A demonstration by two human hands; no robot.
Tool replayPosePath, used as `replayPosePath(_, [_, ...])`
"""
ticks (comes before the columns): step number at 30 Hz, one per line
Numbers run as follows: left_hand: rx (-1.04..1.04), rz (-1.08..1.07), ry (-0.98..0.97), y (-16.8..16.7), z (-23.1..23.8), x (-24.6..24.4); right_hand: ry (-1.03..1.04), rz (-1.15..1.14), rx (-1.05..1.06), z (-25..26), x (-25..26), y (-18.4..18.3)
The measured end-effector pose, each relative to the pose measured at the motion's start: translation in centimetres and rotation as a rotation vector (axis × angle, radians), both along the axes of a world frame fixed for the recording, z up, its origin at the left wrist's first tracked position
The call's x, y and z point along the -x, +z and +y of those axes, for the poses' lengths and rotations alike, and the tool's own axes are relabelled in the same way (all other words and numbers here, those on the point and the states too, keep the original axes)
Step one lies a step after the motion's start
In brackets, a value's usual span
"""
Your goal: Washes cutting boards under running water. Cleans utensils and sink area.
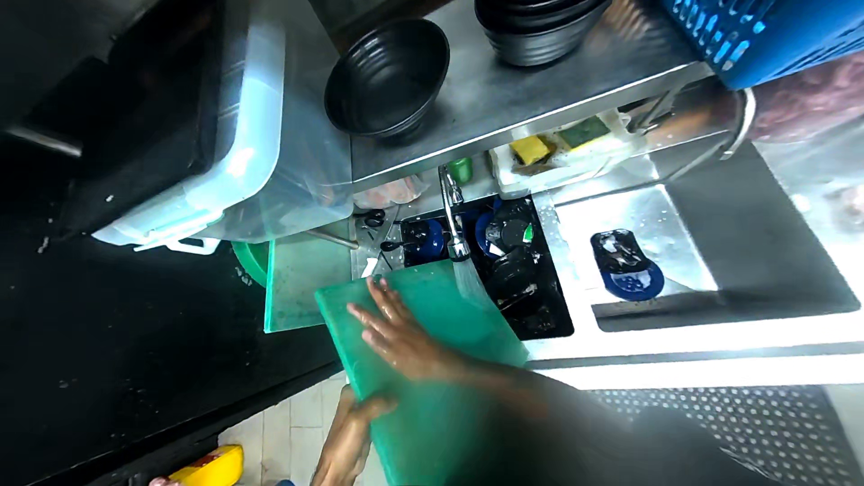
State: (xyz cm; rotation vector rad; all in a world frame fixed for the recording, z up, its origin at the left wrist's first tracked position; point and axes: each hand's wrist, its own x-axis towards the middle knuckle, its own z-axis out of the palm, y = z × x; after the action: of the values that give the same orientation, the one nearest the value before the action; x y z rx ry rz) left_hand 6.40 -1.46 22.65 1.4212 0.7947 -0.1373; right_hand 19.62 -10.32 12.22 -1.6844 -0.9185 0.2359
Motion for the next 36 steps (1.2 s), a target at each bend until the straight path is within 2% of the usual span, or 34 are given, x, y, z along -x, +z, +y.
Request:
replayPosePath(2, [0.006, 0.007, -0.031, 0.0, 0.1, -0.2, 0.031, -0.124, -0.049, -1.0, -0.7, -2.3])
replayPosePath(4, [0.016, 0.018, -0.051, -0.2, 0.3, -0.2, 0.0, -0.09, -0.006, -2.8, -3.6, -7.7])
replayPosePath(6, [0.027, 0.021, -0.061, -0.5, 0.7, -0.1, -0.069, 0.113, 0.271, -6.2, -6.9, -13.8])
replayPosePath(8, [0.026, 0.044, -0.04, -1.0, 1.1, 0.4, -0.104, 0.331, 0.715, -10.1, -9.0, -16.7])
replayPosePath(9, [0.024, 0.054, -0.034, -1.2, 1.5, 0.4, -0.119, 0.407, 0.842, -11.0, -9.9, -17.4])
replayPosePath(10, [0.018, 0.065, -0.028, -1.4, 2.0, 0.2, -0.16, 0.423, 0.865, -11.4, -10.6, -17.7])
replayPosePath(12, [0.023, 0.09, -0.021, -1.9, 2.4, 0.2, -0.306, 0.492, 0.63, -11.9, -10.6, -18.7])
replayPosePath(15, [0.024, 0.096, 0.007, -2.8, 3.3, -1.1, -0.516, 1.011, -0.056, -11.2, -11.5, -17.1])
replayPosePath(16, [0.017, 0.101, 0.021, -3.1, 3.9, -1.7, -0.568, 1.1, -0.204, -10.7, -11.9, -15.8])
replayPosePath(18, [-0.004, 0.114, 0.044, -3.7, 5.3, -3.2, -0.527, 1.067, -0.32, -9.7, -12.8, -12.8])
replayPosePath(21, [-0.003, 0.141, 0.088, -5.4, 8.0, -6.2, -0.4, 1.008, -0.221, -6.9, -13.9, -8.7])
replayPosePath(24, [-0.024, 0.158, 0.12, -6.6, 9.8, -10.4, -0.311, 0.959, -0.164, -3.8, -15.4, -3.1])
replayPosePath(28, [-0.209, 0.172, -0.017, -7.5, 11.1, -14.1, -0.313, 1.042, -0.238, -1.5, -17.8, 1.6])
replayPosePath(32, [-0.31, 0.136, -0.121, -8.2, 10.5, -16.0, -0.313, 0.887, -0.14, -1.0, -17.9, 0.8])
replayPosePath(36, [-0.377, 0.157, -0.169, -8.9, 10.2, -16.0, -0.255, 0.615, 0.156, -2.5, -17.4, -4.0])
